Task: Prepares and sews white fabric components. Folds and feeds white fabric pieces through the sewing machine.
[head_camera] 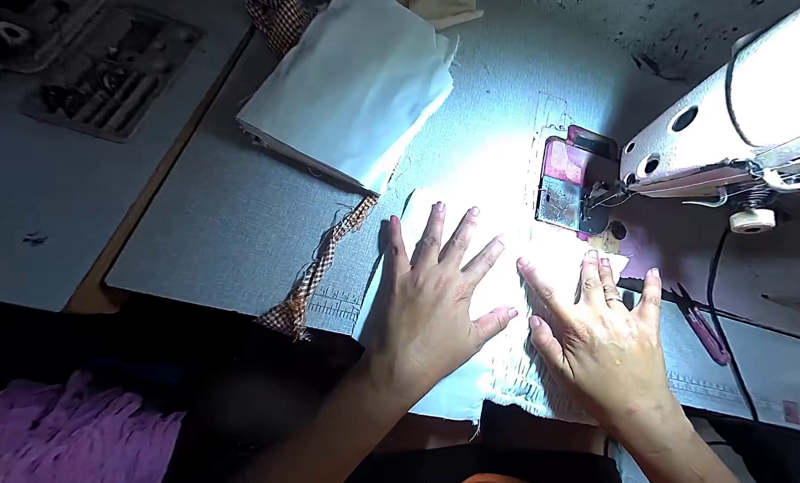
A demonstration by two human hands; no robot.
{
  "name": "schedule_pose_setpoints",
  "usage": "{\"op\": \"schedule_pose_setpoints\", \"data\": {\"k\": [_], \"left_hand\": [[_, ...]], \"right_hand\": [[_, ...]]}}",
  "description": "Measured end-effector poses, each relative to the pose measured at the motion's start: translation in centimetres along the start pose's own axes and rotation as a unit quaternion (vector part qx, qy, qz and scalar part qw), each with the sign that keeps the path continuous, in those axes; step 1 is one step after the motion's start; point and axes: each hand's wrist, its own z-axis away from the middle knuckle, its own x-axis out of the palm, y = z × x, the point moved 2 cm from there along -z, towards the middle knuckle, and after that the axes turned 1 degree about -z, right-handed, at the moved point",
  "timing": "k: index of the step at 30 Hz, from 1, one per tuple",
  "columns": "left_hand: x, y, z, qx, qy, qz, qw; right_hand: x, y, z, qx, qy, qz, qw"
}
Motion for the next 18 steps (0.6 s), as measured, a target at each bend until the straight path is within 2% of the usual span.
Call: {"op": "schedule_pose_setpoints", "data": {"k": [14,18], "left_hand": [[0.1,0.0,0.0,0.0,0.022,0.013,1.0],[0.2,0.0,0.0,0.001,0.029,0.016,0.999]], "right_hand": [[1.1,0.3,0.5,0.014,0.029,-0.049,0.998],[1.0,0.0,0.1,-0.053,0.051,-0.07,0.995]]}}
